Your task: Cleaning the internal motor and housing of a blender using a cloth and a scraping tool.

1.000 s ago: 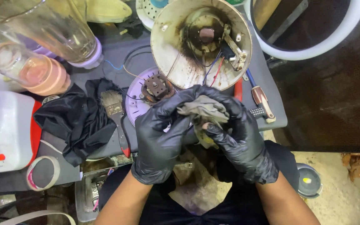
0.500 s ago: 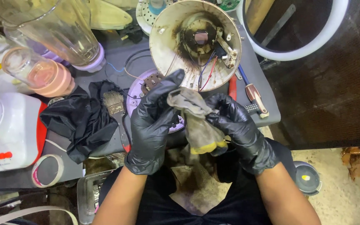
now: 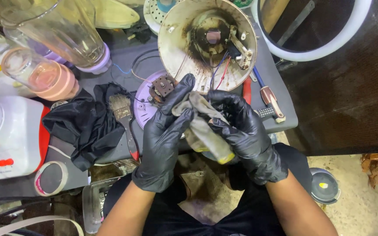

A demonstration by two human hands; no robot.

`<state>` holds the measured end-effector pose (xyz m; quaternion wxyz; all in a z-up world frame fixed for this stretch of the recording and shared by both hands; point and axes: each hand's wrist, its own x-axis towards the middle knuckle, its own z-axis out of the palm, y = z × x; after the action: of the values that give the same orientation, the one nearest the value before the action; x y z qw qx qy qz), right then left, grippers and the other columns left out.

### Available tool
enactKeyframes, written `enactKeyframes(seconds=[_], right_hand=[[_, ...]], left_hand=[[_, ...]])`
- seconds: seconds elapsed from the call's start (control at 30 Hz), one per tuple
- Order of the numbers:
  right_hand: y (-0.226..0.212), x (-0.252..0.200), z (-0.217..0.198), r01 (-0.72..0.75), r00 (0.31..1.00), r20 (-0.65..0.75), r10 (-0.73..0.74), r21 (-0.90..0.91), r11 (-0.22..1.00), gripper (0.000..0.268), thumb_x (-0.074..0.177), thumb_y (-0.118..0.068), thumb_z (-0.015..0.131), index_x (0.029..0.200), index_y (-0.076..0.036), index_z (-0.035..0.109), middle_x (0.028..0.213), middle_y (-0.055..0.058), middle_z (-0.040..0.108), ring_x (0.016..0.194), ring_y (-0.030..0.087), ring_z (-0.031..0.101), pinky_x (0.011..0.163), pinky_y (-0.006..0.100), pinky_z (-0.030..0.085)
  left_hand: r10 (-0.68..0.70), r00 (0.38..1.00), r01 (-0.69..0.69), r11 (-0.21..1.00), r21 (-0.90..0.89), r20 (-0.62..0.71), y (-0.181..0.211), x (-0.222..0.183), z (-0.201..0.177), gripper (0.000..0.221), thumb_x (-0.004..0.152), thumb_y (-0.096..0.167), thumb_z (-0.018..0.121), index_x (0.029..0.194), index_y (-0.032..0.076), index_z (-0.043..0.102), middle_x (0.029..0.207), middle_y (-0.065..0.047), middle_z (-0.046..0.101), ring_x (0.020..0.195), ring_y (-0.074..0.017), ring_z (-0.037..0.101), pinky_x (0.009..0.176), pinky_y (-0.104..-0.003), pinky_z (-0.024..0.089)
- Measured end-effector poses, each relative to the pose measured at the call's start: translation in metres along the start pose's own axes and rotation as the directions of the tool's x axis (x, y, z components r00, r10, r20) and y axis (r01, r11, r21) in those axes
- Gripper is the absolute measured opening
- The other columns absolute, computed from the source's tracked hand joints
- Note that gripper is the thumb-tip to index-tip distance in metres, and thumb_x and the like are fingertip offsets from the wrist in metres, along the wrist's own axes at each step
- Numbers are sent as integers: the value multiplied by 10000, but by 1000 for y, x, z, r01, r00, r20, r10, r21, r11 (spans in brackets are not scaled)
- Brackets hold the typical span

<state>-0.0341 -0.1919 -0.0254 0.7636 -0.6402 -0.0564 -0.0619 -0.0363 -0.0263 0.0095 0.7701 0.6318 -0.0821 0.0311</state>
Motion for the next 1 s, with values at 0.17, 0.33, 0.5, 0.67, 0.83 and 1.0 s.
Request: enactKeyframes(seconds=[0.17,0.33,0.5,0.67,0.83,1.0], right_hand=[[-12,-5,-2,-80,996,-46,74,-148,986,416,846,-58,757,1258,-86,701,1142,89,765,1014,156,721,980,361,505],[26,-4,-34,46,984,-127,-126,-498,866,105,935,-241,761,999,-158,759,1008,-21,781,948,93,738,1319,440,44],[6,-8,-16,65,964,-184,-192,-538,841,87,987,-178,702,933,-122,742,871,-36,744,752,79,683,1332,403,115],[10,-10,-23,92,960,-171,-220,-550,830,108,972,-218,729,991,-112,742,923,-21,739,834,102,697,1314,411,183],[12,-15,-4,48,986,-125,-110,-418,907,182,994,-238,669,1071,-80,717,973,33,737,884,157,687,821,304,566],[31,-34,30,326,934,-64,-353,-258,910,464,961,-22,575,1418,25,510,1384,220,630,1312,361,640,1167,445,552]], left_hand=[[-36,999,36,999,-22,16,23,1,6,373,884,-79,675,1256,-53,663,1311,-225,686,1258,-229,582,1078,-375,524],[44,956,-57,998,34,289,16,-3,-15,522,1035,335,525,1421,-16,534,1515,-186,543,1462,-329,511,1294,-457,346],[156,948,-299,739,604,278,25,-7,-24,576,955,18,445,1520,129,472,1454,-97,661,662,-12,609,701,-185,478],[229,934,-344,782,520,274,20,-7,-25,415,983,-11,477,1386,10,574,1396,-152,657,1342,-276,643,1211,-379,452],[278,956,-287,837,465,91,18,-8,-14,282,1050,54,484,1270,-21,644,1282,-158,705,1246,-272,689,1143,-370,527],[355,934,-342,876,339,24,22,-6,1,255,1037,28,548,1264,-51,634,1359,-235,642,1298,-347,670,1252,-442,468]])
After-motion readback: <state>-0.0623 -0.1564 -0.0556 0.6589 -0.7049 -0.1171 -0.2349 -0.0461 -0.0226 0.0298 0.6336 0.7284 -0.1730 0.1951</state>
